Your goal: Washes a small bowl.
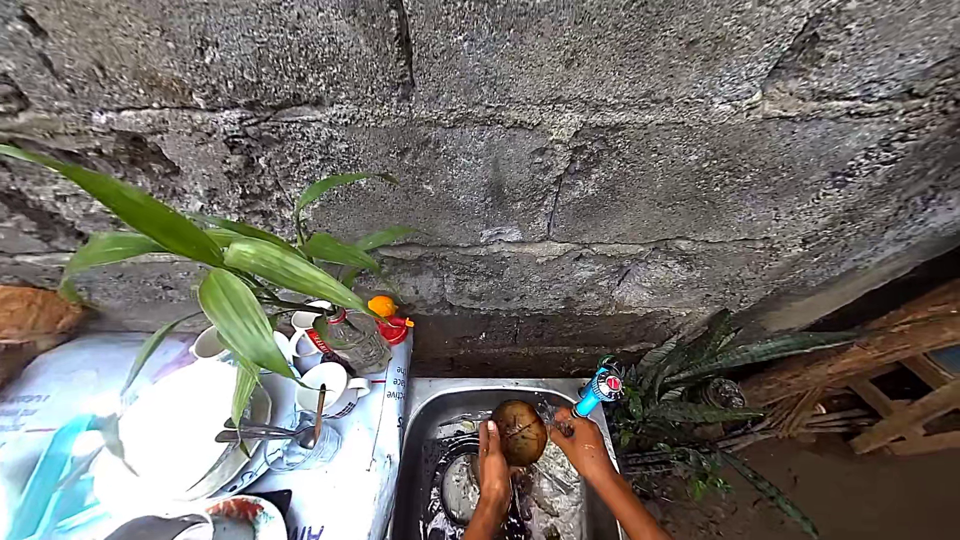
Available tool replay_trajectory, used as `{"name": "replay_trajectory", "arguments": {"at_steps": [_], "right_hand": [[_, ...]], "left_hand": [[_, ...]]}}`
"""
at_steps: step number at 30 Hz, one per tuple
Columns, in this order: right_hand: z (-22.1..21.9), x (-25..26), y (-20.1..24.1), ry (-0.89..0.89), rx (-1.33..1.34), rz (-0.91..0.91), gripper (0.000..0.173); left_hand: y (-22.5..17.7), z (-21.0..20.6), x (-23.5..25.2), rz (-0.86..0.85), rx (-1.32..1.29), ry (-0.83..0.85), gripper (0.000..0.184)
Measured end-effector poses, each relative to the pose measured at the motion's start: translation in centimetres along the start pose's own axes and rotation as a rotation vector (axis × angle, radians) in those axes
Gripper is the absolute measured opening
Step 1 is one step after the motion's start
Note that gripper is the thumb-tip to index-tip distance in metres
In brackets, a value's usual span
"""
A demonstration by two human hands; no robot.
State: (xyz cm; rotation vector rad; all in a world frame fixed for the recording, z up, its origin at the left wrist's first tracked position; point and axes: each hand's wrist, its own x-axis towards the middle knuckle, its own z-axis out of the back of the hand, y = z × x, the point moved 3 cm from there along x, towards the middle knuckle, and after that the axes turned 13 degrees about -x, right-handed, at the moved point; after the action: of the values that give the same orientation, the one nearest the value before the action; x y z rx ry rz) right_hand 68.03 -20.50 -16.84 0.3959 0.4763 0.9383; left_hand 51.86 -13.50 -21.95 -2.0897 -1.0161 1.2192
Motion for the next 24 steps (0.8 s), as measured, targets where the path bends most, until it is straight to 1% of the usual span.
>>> {"name": "replay_trajectory", "arguments": {"at_steps": [1, 2, 4, 5, 6, 7, 8, 10, 11, 13, 14, 15, 16, 17, 18, 19, 20, 21, 22, 23, 24], "right_hand": [[-0.3, -0.5, -0.9, 0.127, 0.06, -0.1, 0.034], [-1.2, -0.9, -1.9, 0.151, 0.167, -0.164, 0.033], [-2.6, -1.2, -3.1, -0.002, 0.481, -0.23, 0.025], [-2.6, -1.1, -3.1, -0.087, 0.612, -0.224, 0.024], [-2.7, -0.9, -2.8, -0.153, 0.704, -0.186, 0.025], [-2.8, -0.6, -2.2, -0.181, 0.77, -0.13, 0.031], [-2.9, -0.4, -1.6, -0.179, 0.813, -0.056, 0.035], [-2.6, 0.1, -0.1, -0.144, 0.884, 0.096, 0.038], [-2.3, 0.4, 0.5, -0.084, 0.911, 0.161, 0.039], [-2.1, 0.9, 0.9, 0.103, 0.872, 0.264, 0.041], [-2.2, 1.0, 0.9, 0.179, 0.855, 0.286, 0.04], [-2.3, 1.1, 0.9, 0.227, 0.851, 0.27, 0.037], [-2.4, 1.2, 0.9, 0.242, 0.846, 0.203, 0.031], [-2.6, 1.4, 0.8, 0.215, 0.827, 0.099, 0.028], [-2.8, 1.7, 0.6, 0.156, 0.804, -0.027, 0.027], [-3.0, 2.1, 0.3, 0.079, 0.788, -0.166, 0.029], [-3.3, 2.6, -0.3, -0.013, 0.788, -0.297, 0.031], [-3.7, 3.1, -1.2, -0.095, 0.802, -0.399, 0.03], [-3.9, 3.7, -1.9, -0.143, 0.823, -0.474, 0.028], [-3.9, 4.1, -2.2, -0.146, 0.839, -0.529, 0.025], [-3.9, 4.3, -2.1, -0.109, 0.842, -0.559, 0.025]], "left_hand": [[-1.0, 0.1, 0.5, -0.056, -0.015, -0.01, 0.055], [-2.1, 0.1, 0.8, -0.111, 0.01, 0.006, 0.05], [-3.4, -0.4, 1.1, -0.197, 0.082, 0.081, 0.042], [-3.4, -0.7, 1.0, -0.214, 0.089, 0.089, 0.04], [-3.2, -0.8, 0.9, -0.206, 0.085, 0.084, 0.042], [-2.8, -0.8, 0.9, -0.172, 0.083, 0.078, 0.046], [-2.4, -0.8, 0.7, -0.105, 0.089, 0.068, 0.049], [-1.5, -0.8, -0.3, 0.134, 0.133, 0.077, 0.045], [-1.0, -0.8, -0.7, 0.257, 0.185, 0.12, 0.044], [-0.1, -0.4, -1.0, 0.463, 0.24, 0.182, 0.049], [0.4, -0.1, -0.9, 0.541, 0.237, 0.185, 0.048], [1.0, 0.2, -0.6, 0.59, 0.244, 0.184, 0.047], [1.6, 0.5, -0.5, 0.585, 0.267, 0.168, 0.049], [2.2, 0.5, -0.4, 0.509, 0.302, 0.133, 0.054], [2.7, 0.2, -0.4, 0.37, 0.332, 0.103, 0.06], [2.9, -0.2, -0.5, 0.218, 0.366, 0.126, 0.066], [3.1, -0.7, -1.1, 0.068, 0.409, 0.18, 0.07], [3.1, -1.1, -2.2, -0.041, 0.49, 0.275, 0.079], [3.0, -1.5, -3.4, -0.093, 0.582, 0.409, 0.092], [2.9, -1.9, -4.4, -0.109, 0.658, 0.551, 0.106], [3.1, -2.2, -4.9, -0.103, 0.687, 0.665, 0.11]]}}
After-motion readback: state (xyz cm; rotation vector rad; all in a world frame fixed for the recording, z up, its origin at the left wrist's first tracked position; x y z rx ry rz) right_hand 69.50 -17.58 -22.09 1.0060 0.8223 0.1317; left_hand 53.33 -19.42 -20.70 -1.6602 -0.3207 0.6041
